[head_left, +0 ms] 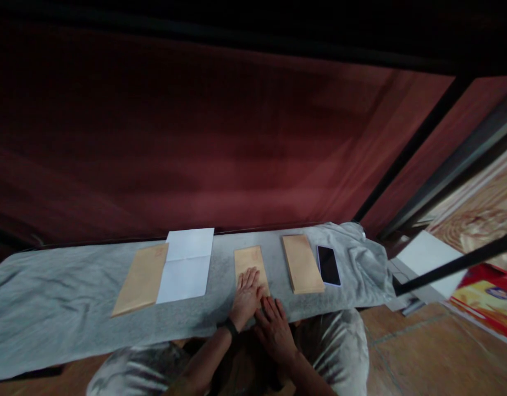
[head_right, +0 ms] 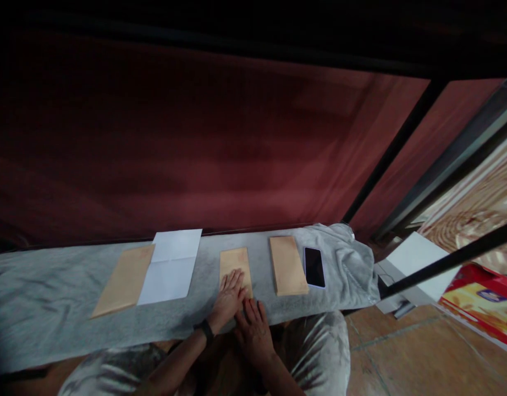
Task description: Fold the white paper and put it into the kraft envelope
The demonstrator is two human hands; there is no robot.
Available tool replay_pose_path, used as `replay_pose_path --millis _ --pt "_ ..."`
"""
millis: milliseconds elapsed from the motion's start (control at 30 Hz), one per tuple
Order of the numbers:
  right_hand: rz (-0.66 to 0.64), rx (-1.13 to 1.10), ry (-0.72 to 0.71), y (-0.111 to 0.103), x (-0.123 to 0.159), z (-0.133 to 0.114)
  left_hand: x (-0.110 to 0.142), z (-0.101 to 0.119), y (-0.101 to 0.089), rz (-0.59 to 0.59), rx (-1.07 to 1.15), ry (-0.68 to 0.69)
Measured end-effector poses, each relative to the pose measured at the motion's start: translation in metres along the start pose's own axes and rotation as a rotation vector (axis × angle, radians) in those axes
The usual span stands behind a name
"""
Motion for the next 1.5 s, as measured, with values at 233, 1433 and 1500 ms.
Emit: replay_pose_path --millis 233,1433,1500 --pt "-0.052 0.014 -0.008 0.002 0.001 0.001 -0.055 -0.008 0.021 -0.069 -0.035 0.001" --pt "-0.057 -0.074 0.027 0.012 -0.043 0.026 0.077 -0.008 -0.012 -0.075 -0.012 0.369" --pt "-0.094 -0.024 0.028 0.018 -0.061 0.030 0.077 -0.008 -0.012 -0.071 -0.020 0.383"
Point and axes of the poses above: each hand's wrist, its own x-axis away from the middle knuckle, its own y-axis out of the palm, z = x × y, the point moved 5 cm from there along -x, towards the middle knuckle, and after that the axes turned 1 degree about z, right-handed, at the moved point
